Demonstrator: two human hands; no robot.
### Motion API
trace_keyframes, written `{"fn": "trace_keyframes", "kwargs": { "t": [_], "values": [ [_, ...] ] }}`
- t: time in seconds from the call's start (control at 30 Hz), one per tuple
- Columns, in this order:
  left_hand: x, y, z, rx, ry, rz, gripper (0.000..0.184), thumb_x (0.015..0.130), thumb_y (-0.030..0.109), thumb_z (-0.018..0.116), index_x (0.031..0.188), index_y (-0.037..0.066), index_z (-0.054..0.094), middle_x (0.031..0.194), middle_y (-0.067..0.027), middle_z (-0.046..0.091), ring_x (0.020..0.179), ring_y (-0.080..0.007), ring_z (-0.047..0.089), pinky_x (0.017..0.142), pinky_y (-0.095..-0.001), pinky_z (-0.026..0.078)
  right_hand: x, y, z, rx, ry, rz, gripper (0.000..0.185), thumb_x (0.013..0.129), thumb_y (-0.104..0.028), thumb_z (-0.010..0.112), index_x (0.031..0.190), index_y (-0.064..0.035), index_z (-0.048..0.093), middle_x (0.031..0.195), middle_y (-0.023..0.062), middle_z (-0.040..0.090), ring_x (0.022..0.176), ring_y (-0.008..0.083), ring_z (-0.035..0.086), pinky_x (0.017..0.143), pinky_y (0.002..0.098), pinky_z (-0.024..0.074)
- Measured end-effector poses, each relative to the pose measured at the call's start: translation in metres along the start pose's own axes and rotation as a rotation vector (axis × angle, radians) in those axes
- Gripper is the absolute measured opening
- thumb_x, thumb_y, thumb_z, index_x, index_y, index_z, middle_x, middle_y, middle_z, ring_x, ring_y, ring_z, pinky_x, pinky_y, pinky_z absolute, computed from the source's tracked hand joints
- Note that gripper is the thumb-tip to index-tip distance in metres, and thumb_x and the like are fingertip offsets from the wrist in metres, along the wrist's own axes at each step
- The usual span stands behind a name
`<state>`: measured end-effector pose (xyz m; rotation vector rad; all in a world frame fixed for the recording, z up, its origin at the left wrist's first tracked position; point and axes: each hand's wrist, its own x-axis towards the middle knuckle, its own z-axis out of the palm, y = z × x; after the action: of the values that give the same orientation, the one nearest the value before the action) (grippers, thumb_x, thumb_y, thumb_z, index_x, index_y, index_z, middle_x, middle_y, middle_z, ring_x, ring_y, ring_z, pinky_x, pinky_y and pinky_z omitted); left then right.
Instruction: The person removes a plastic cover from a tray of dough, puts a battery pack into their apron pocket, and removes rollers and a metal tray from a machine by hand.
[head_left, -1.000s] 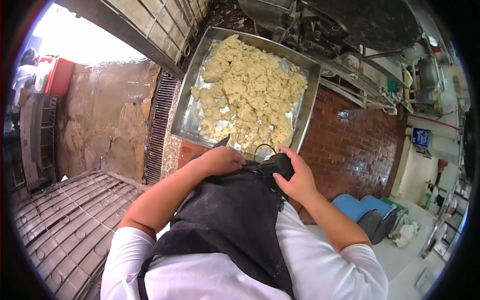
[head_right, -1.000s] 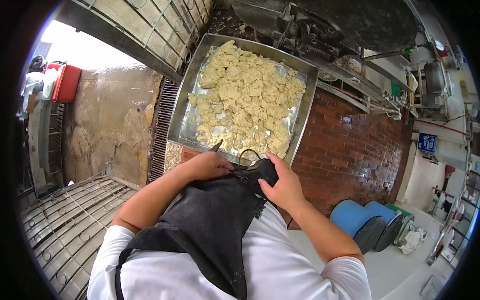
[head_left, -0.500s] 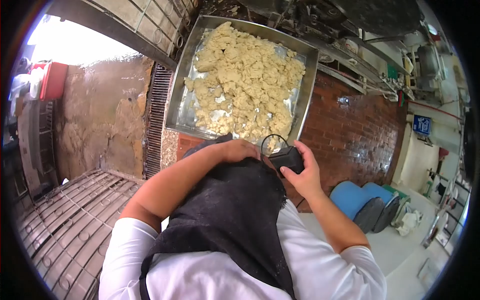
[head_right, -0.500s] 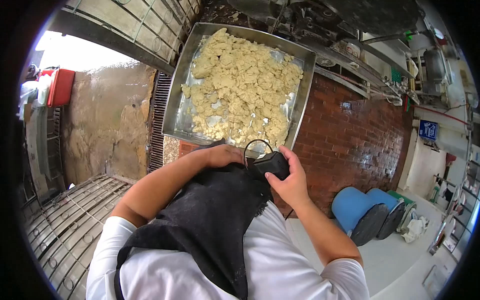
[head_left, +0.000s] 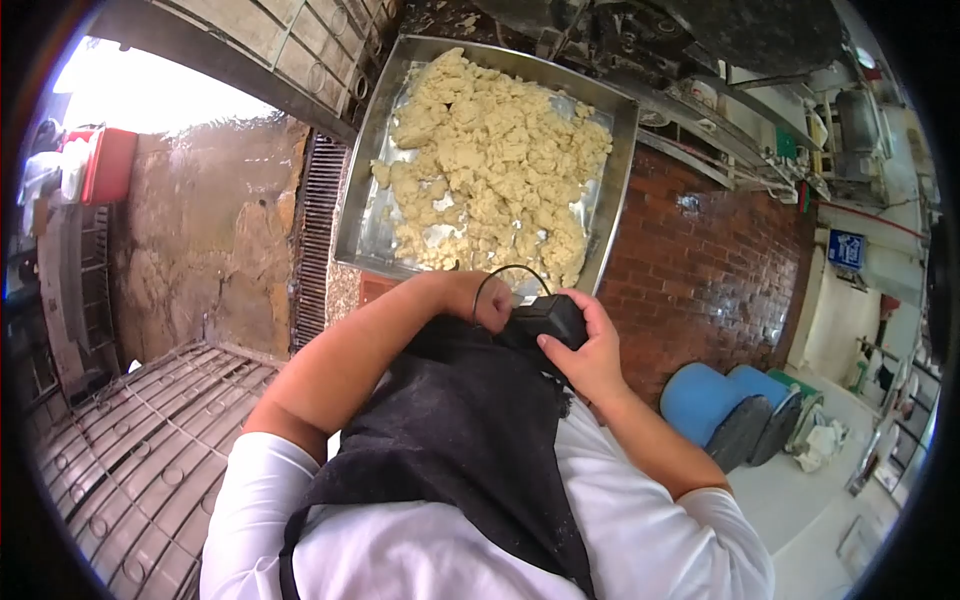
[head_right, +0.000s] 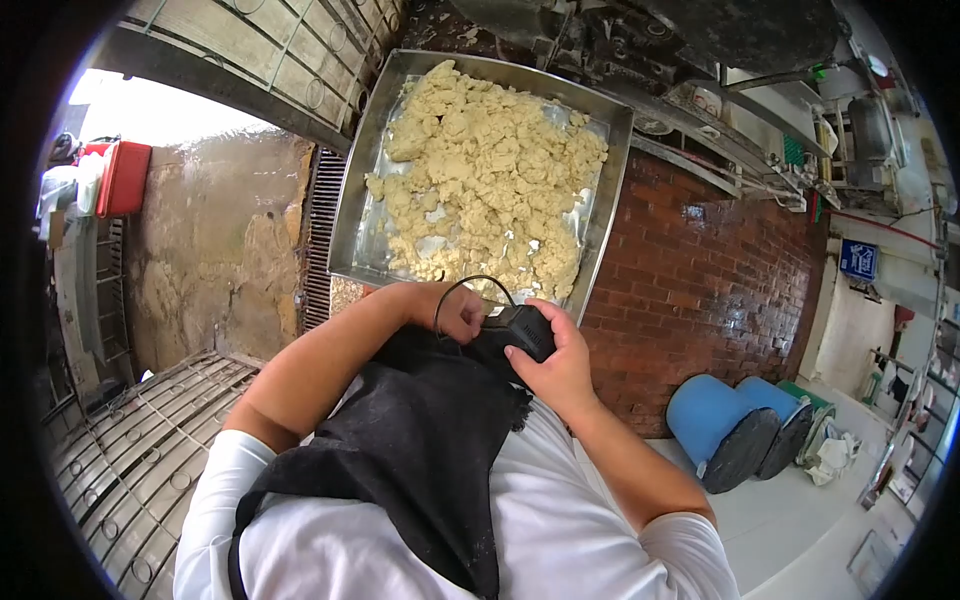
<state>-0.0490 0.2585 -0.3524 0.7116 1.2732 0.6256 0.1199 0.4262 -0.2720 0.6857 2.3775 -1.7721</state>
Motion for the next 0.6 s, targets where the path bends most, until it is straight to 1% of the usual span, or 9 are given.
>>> {"fn": "trace_keyframes", "kwargs": {
  "t": [0.07, 0.17, 0.27, 0.37, 0.47, 0.57, 0.6],
  "values": [
    [0.006, -0.013, 0.002, -0.025, 0.021, 0.148, 0.03, 0.068, 0.017, 0.066, 0.095, 0.003, 0.067, 0.084, -0.0056, 0.066, 0.072, -0.0146, 0.058, 0.063, -0.0311, 0.045, 0.001, 0.006, 0.001, 0.011, 0.0, -0.017, 0.059, 0.07, -0.004, 0.078, 0.125, -0.0057, 0.055, 0.112, 0.0101, 0.061, 0.104, 0.0206, 0.06, 0.094, 0.032, 0.047],
    [-0.004, -0.013, -0.003, -0.002, -0.014, 0.146, 0.04, 0.068, 0.015, 0.064, 0.106, 0.003, 0.065, 0.089, -0.0064, 0.066, 0.073, -0.0156, 0.059, 0.065, -0.0318, 0.047, 0.002, 0.001, 0.002, 0.027, -0.016, -0.027, 0.059, 0.071, -0.004, 0.079, 0.125, -0.0051, 0.055, 0.113, 0.0093, 0.06, 0.107, 0.0196, 0.059, 0.095, 0.0316, 0.046],
    [-0.025, 0.013, -0.009, -0.112, -0.077, 0.004, 0.04, 0.067, 0.016, 0.065, 0.104, 0.002, 0.067, 0.086, -0.0082, 0.067, 0.075, -0.0182, 0.062, 0.067, -0.0337, 0.049, 0.001, 0.002, 0.007, 0.094, -0.027, -0.02, 0.06, 0.072, -0.003, 0.079, 0.127, -0.0041, 0.053, 0.117, 0.0089, 0.058, 0.11, 0.0185, 0.057, 0.097, 0.0308, 0.0444],
    [-0.017, 0.015, -0.01, 0.221, -0.073, -0.177, 0.035, 0.068, 0.021, 0.064, 0.098, 0.004, 0.07, 0.082, -0.0087, 0.068, 0.074, -0.0189, 0.063, 0.067, -0.0361, 0.049, 0.0, 0.004, 0.011, 0.159, -0.04, -0.002, 0.062, 0.074, -0.003, 0.078, 0.129, -0.0032, 0.05, 0.12, 0.009, 0.056, 0.113, 0.0181, 0.055, 0.099, 0.0303, 0.0428],
    [-0.015, 0.007, -0.006, 0.278, 0.012, -0.198, 0.031, 0.069, 0.024, 0.062, 0.088, 0.002, 0.071, 0.073, -0.0121, 0.066, 0.071, -0.022, 0.064, 0.065, -0.0373, 0.049, -0.001, 0.007, 0.013, 0.151, -0.042, -0.018, 0.062, 0.074, -0.002, 0.077, 0.13, -0.0031, 0.049, 0.121, 0.0092, 0.055, 0.114, 0.0183, 0.055, 0.1, 0.0301, 0.0421],
    [-0.011, 0.019, -0.007, 0.565, -0.02, -0.203, 0.027, 0.07, 0.025, 0.062, 0.084, 0.003, 0.07, 0.069, -0.0151, 0.064, 0.069, -0.0268, 0.064, 0.064, -0.0387, 0.049, -0.005, 0.012, 0.014, 0.114, -0.034, -0.059, 0.061, 0.075, -0.001, 0.077, 0.129, -0.0029, 0.049, 0.121, 0.0092, 0.055, 0.114, 0.0186, 0.055, 0.1, 0.0301, 0.0417],
    [-0.011, 0.02, -0.005, 0.581, 0.01, -0.162, 0.025, 0.071, 0.024, 0.062, 0.083, 0.004, 0.07, 0.069, -0.0159, 0.064, 0.069, -0.0289, 0.064, 0.065, -0.0397, 0.05, -0.006, 0.014, 0.014, 0.102, -0.033, -0.075, 0.06, 0.075, -0.001, 0.077, 0.128, -0.0028, 0.049, 0.121, 0.0092, 0.055, 0.114, 0.0188, 0.055, 0.101, 0.0301, 0.0416]
  ]
}}
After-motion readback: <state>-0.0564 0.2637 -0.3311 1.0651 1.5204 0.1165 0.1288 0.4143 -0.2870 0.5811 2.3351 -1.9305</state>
